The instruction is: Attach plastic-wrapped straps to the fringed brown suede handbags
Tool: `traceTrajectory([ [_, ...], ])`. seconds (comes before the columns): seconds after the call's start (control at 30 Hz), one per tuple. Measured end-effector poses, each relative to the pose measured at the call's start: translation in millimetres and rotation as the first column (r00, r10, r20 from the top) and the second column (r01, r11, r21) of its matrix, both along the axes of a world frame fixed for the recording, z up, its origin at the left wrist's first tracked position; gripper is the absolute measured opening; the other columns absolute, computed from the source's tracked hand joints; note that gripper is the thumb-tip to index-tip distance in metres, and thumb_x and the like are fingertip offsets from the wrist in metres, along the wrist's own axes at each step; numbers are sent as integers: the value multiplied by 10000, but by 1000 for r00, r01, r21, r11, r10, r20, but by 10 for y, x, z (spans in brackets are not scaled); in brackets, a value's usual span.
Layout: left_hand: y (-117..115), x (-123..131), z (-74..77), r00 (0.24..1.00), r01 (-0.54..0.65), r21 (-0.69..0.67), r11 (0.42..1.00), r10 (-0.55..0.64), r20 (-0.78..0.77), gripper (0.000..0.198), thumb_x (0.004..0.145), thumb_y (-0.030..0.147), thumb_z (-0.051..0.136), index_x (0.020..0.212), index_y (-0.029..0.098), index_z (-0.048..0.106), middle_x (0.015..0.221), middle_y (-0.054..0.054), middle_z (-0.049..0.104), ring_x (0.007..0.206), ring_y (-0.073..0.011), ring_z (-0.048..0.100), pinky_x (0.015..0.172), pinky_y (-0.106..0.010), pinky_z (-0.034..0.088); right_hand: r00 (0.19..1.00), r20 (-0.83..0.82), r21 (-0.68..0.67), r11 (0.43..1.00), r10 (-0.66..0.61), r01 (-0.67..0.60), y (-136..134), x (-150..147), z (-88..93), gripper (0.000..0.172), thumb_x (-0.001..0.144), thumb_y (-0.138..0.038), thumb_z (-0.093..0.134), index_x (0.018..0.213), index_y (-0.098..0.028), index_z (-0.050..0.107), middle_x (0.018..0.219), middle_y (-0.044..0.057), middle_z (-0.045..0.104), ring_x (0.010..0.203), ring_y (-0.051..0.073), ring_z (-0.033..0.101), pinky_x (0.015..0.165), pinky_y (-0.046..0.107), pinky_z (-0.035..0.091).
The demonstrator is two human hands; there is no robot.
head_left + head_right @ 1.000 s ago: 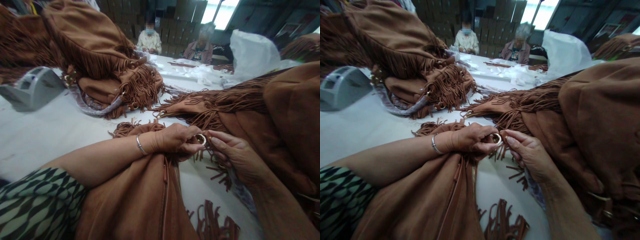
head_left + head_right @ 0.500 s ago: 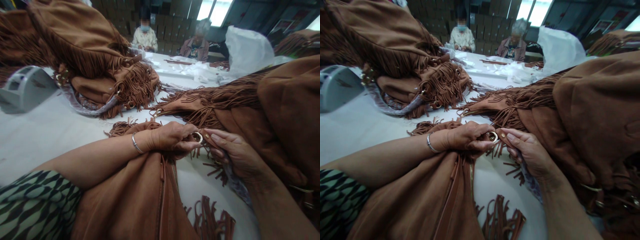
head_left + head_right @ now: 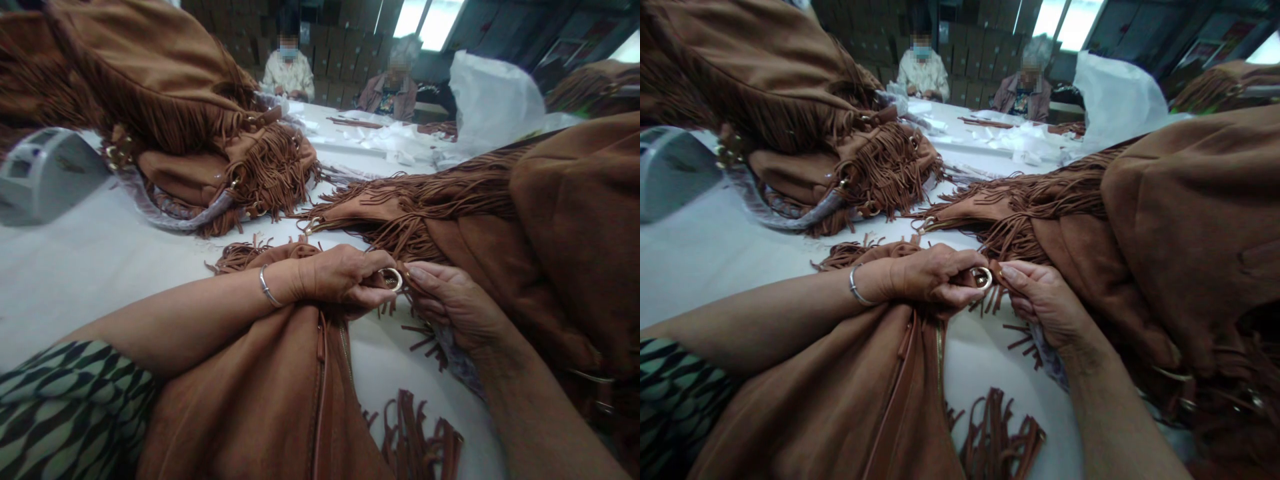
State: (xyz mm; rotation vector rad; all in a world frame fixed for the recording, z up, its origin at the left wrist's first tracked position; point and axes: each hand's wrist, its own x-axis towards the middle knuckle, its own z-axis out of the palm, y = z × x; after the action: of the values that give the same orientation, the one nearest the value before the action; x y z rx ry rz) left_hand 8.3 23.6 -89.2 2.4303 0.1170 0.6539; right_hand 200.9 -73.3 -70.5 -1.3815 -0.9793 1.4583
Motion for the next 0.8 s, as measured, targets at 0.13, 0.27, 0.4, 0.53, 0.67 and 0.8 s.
traceTrajectory([
  [0.13, 9, -13, 25, 997, 74, -35, 997, -75, -31, 341, 825, 356, 572, 1074, 131, 509, 774, -26, 674, 655, -93, 608, 594, -162, 431, 1000, -13, 7, 1000, -8, 8, -11, 4, 5, 200, 757, -342, 713, 796, -153, 659, 503, -86, 312, 361, 6, 192, 313, 138, 121],
  [0.27, 10, -22, 50, 998, 47, 0, 999, -47, -35, 266, 875, 372, 508, 977, 127, 529, 768, -38, 672, 638, -96, 601, 593, -173, 428, 1000, 12, 1, 1000, -26, 26, 1, -22, 9, 242, 732, -360, 733, 829, -147, 675, 494, -83, 332, 357, 4, 202, 306, 127, 134],
  [0.4, -5, -27, 51, 999, 31, 69, 997, -32, 3, 234, 866, 356, 527, 909, 126, 519, 735, -38, 676, 608, -93, 605, 569, -167, 421, 997, 33, 7, 997, -71, 70, 14, -59, 7, 277, 729, -382, 731, 871, -148, 690, 489, -80, 347, 359, 5, 206, 298, 115, 139],
  [0.53, -13, -17, 2, 998, -13, 133, 991, 5, 59, 233, 861, 377, 530, 841, 149, 489, 707, -29, 681, 582, -90, 607, 546, -170, 416, 995, 30, 0, 996, -93, 93, -4, -62, 14, 295, 706, -369, 750, 891, -146, 697, 480, -80, 356, 357, 4, 201, 296, 113, 141],
  [0.67, -1, -3, -39, 996, -14, 187, 982, -4, 92, 228, 876, 368, 524, 901, 148, 473, 714, -30, 691, 626, -107, 639, 544, -182, 413, 988, 27, 9, 989, -149, 149, -23, -74, 25, 345, 661, -362, 781, 919, -146, 705, 508, -60, 424, 362, 6, 237, 300, 119, 167],
  [0.8, -3, 2, -38, 995, -24, 253, 967, -2, 104, 268, 893, 396, 503, 943, 134, 479, 737, -35, 699, 639, -129, 652, 530, -206, 405, 983, 42, -5, 984, -179, 179, -9, -123, 30, 378, 607, -329, 815, 925, -147, 723, 497, -47, 465, 357, 24, 291, 284, 135, 182],
])
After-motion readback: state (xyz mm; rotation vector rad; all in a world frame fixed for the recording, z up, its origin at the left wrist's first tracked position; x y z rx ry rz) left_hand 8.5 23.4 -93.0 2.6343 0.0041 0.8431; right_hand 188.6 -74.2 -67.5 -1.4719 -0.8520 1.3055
